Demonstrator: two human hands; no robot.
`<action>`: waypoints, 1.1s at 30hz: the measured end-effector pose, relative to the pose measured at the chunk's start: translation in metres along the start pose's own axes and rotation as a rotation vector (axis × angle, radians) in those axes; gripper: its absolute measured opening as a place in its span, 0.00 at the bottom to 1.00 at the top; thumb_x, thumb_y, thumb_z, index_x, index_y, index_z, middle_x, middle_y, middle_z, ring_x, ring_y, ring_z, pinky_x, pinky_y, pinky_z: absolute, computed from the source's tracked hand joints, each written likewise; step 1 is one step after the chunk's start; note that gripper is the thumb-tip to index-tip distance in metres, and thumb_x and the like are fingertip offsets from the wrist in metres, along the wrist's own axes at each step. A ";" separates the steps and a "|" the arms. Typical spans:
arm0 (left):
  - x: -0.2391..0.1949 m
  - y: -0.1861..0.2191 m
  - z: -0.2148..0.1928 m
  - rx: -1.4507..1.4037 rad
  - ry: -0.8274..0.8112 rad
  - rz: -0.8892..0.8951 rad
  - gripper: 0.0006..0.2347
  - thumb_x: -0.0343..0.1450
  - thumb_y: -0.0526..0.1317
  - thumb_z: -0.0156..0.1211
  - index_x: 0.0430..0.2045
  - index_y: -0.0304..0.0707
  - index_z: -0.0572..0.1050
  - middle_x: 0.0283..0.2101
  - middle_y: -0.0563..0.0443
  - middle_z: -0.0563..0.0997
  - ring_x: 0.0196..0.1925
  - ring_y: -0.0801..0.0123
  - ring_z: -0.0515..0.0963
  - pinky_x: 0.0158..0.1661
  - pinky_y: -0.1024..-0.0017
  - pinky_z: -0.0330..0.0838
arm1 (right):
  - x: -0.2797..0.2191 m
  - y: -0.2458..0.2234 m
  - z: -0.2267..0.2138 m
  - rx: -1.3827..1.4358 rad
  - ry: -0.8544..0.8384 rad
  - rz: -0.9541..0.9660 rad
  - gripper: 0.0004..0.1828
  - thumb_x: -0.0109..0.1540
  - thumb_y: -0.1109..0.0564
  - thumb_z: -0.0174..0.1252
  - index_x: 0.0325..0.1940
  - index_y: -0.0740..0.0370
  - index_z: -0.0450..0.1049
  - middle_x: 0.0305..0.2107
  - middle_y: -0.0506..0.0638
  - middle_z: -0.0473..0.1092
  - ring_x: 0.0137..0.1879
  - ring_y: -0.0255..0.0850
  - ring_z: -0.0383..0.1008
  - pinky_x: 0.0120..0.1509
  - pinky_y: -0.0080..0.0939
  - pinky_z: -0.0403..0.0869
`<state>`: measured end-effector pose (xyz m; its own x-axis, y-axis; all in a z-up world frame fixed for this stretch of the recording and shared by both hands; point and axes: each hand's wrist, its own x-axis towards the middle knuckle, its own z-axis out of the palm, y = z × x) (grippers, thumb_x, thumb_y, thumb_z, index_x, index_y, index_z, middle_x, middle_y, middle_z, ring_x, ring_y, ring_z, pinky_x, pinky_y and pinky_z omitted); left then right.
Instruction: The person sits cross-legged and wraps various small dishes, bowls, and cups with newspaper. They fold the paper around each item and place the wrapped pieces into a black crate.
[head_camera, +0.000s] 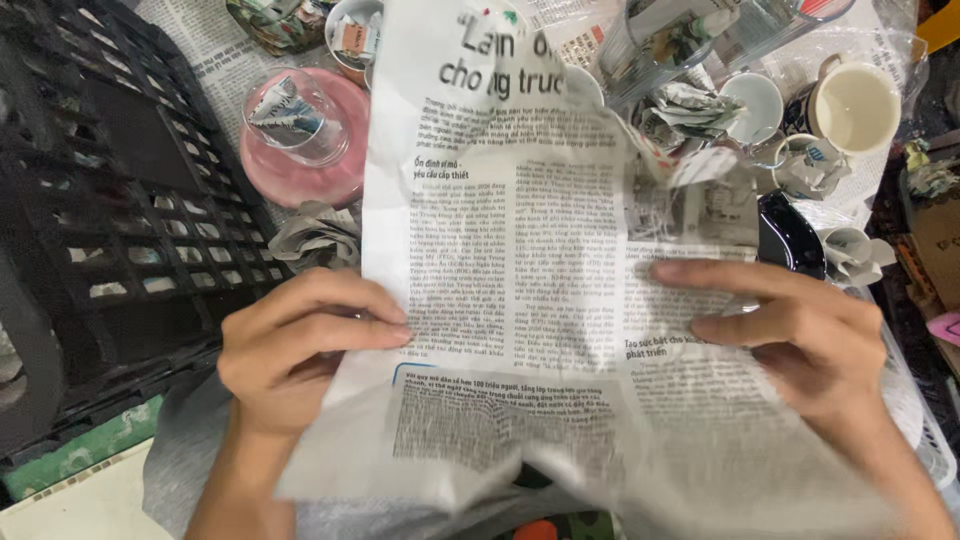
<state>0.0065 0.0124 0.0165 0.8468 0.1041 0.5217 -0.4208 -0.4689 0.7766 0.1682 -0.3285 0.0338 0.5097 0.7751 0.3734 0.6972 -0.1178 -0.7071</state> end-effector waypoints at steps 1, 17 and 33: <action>0.000 -0.002 0.001 -0.045 0.010 0.006 0.09 0.60 0.30 0.74 0.31 0.30 0.81 0.37 0.43 0.82 0.38 0.66 0.83 0.38 0.74 0.78 | 0.002 0.002 -0.001 0.031 -0.044 -0.009 0.04 0.61 0.62 0.63 0.36 0.64 0.74 0.54 0.65 0.74 0.62 0.54 0.80 0.59 0.47 0.79; 0.014 0.004 0.003 -0.146 -0.266 -0.027 0.12 0.64 0.36 0.70 0.40 0.34 0.83 0.55 0.38 0.82 0.55 0.57 0.85 0.55 0.66 0.79 | -0.001 0.008 -0.009 0.115 -0.113 -0.070 0.17 0.53 0.45 0.68 0.28 0.58 0.72 0.59 0.74 0.66 0.64 0.60 0.72 0.63 0.53 0.76; -0.007 -0.002 0.004 -0.190 -0.070 -0.097 0.09 0.63 0.29 0.72 0.34 0.28 0.81 0.41 0.41 0.85 0.42 0.61 0.89 0.42 0.77 0.82 | -0.067 0.052 -0.001 -0.022 0.157 -0.097 0.13 0.59 0.57 0.65 0.37 0.70 0.71 0.33 0.58 0.76 0.36 0.46 0.81 0.42 0.44 0.80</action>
<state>0.0025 0.0097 0.0097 0.9042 0.0764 0.4201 -0.3840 -0.2852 0.8782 0.1710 -0.3871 -0.0271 0.5103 0.6775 0.5297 0.7573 -0.0620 -0.6502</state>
